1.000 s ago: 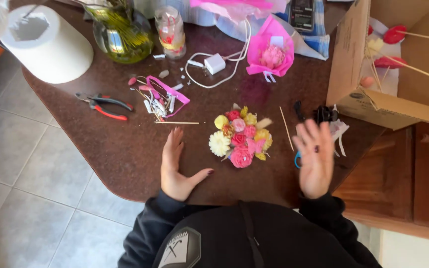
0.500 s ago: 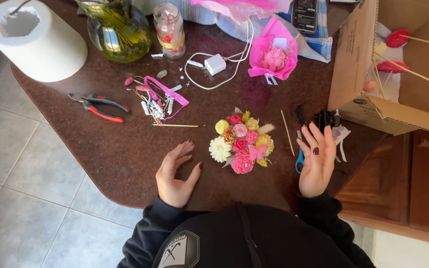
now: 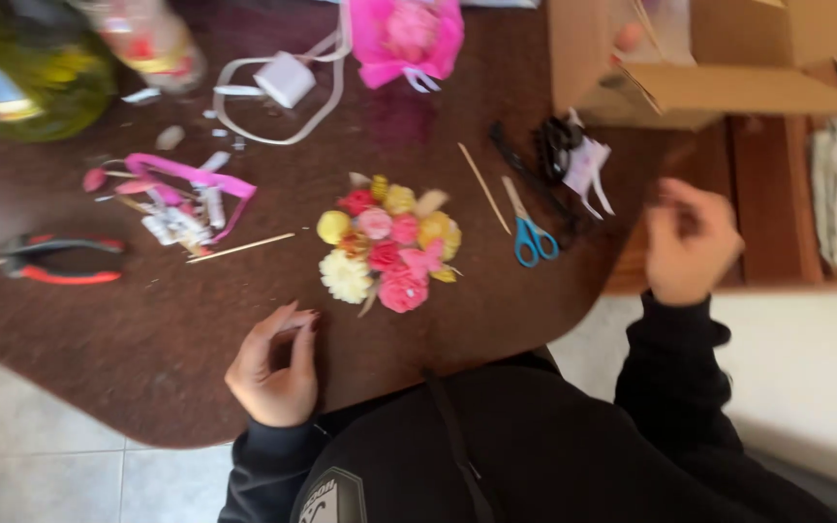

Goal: Assembling a decorative artificial floral arrangement on a workbench.

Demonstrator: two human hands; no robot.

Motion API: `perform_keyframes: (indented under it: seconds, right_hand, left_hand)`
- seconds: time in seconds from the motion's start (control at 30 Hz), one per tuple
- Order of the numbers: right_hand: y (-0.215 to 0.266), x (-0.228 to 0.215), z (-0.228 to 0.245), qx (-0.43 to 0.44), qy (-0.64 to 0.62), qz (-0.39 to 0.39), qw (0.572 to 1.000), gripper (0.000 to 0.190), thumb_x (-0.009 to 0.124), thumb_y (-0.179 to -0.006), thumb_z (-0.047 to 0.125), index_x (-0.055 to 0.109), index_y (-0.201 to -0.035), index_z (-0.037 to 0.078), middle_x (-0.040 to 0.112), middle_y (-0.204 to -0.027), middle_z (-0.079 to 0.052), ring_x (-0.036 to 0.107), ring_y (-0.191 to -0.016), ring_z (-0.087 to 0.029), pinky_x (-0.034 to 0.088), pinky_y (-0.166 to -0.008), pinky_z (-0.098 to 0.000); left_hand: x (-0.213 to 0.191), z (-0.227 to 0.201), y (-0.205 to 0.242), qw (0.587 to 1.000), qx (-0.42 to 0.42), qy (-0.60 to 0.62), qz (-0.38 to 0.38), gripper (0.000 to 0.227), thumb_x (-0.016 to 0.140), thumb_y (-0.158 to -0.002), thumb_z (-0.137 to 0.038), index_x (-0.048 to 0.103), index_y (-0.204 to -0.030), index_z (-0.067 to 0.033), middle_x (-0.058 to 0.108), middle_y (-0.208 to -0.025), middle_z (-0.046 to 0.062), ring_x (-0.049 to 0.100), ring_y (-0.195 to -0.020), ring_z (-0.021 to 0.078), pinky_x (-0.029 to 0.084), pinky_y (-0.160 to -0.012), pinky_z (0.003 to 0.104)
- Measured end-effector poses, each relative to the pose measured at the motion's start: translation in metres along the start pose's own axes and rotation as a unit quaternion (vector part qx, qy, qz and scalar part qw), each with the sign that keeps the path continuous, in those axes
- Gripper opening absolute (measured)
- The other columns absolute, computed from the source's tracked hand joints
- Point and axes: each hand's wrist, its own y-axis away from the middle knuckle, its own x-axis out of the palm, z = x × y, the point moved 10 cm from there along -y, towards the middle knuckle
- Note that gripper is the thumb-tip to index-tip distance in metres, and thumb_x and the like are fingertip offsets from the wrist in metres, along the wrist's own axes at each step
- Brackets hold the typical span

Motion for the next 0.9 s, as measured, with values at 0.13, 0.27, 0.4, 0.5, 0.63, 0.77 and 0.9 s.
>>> perform_keyframes:
  seconds: [0.13,0.27,0.4,0.5,0.63,0.77,0.9]
  right_hand:
    - [-0.004,0.033,0.007,0.011,0.103,0.118,0.988,0.024,0.076,-0.096,-0.002,0.073,-0.119,-0.001,0.067,-0.105,-0.011,0.065,-0.090,-0.015,0.053,-0.080,-0.0256]
    - [-0.025,0.056,-0.028,0.004,0.109,0.143,0.984,0.026,0.079,-0.095,0.004,0.072,-0.120,-0.001,0.067,-0.108,-0.010,0.067,-0.086,-0.013,0.055,-0.075,-0.0267]
    - [-0.054,0.083,-0.031,0.008,0.155,0.152,0.976,0.037,0.085,-0.087,0.010,0.069,-0.118,-0.002,0.067,-0.096,-0.012,0.064,-0.067,-0.014,0.053,-0.062,-0.0285]
    - [-0.060,0.099,-0.038,0.004,0.169,0.181,0.969,0.033,0.090,-0.084,0.014,0.073,-0.108,-0.001,0.069,-0.078,-0.010,0.066,-0.064,-0.015,0.052,-0.060,-0.0301]
    - [-0.052,0.103,-0.078,0.095,0.119,0.204,0.967,0.018,0.083,-0.084,0.006,0.067,-0.087,-0.002,0.068,-0.071,-0.006,0.068,-0.061,-0.013,0.055,-0.056,-0.0277]
    - [-0.039,0.083,-0.123,0.183,-0.047,0.159,0.969,0.005,0.066,-0.096,-0.006,0.066,-0.092,-0.002,0.069,-0.077,-0.007,0.067,-0.063,-0.013,0.055,-0.056,-0.0276]
    - [-0.046,0.059,-0.117,0.188,-0.162,0.096,0.964,0.010,0.060,-0.093,-0.009,0.065,-0.098,-0.003,0.070,-0.084,-0.009,0.069,-0.066,-0.014,0.058,-0.058,-0.0301]
  left_hand:
    - [0.002,-0.004,0.001,1.000,0.012,-0.003,0.009,0.026,0.067,-0.098,0.011,0.067,-0.123,0.0038,0.075,-0.105,0.014,0.075,-0.099,0.0168,0.060,-0.090,0.029]
    - [0.002,-0.004,0.002,1.000,0.011,-0.021,0.010,0.027,0.067,-0.099,0.011,0.065,-0.125,0.0036,0.074,-0.106,0.014,0.073,-0.098,0.0166,0.060,-0.089,0.030]
    - [0.003,-0.004,0.004,1.000,0.029,-0.006,0.006,0.030,0.064,-0.102,0.012,0.063,-0.131,0.0037,0.073,-0.110,0.015,0.073,-0.105,0.0174,0.059,-0.096,0.032]
    - [0.004,-0.003,0.002,1.000,0.031,-0.004,0.000,0.032,0.066,-0.100,0.013,0.063,-0.130,0.0032,0.072,-0.109,0.014,0.072,-0.103,0.0168,0.060,-0.093,0.031]
    - [0.000,-0.009,-0.001,0.999,0.030,-0.019,-0.007,0.030,0.068,-0.099,0.012,0.064,-0.127,0.0030,0.073,-0.107,0.014,0.072,-0.097,0.0155,0.059,-0.086,0.028]
    - [0.001,-0.008,0.002,1.000,0.011,-0.021,-0.001,0.026,0.068,-0.099,0.011,0.065,-0.124,0.0026,0.073,-0.106,0.013,0.072,-0.093,0.0142,0.058,-0.082,0.027]
    - [0.002,-0.009,0.003,0.999,0.030,-0.027,0.000,0.027,0.069,-0.100,0.012,0.066,-0.125,0.0025,0.073,-0.106,0.013,0.072,-0.094,0.0145,0.059,-0.085,0.028]
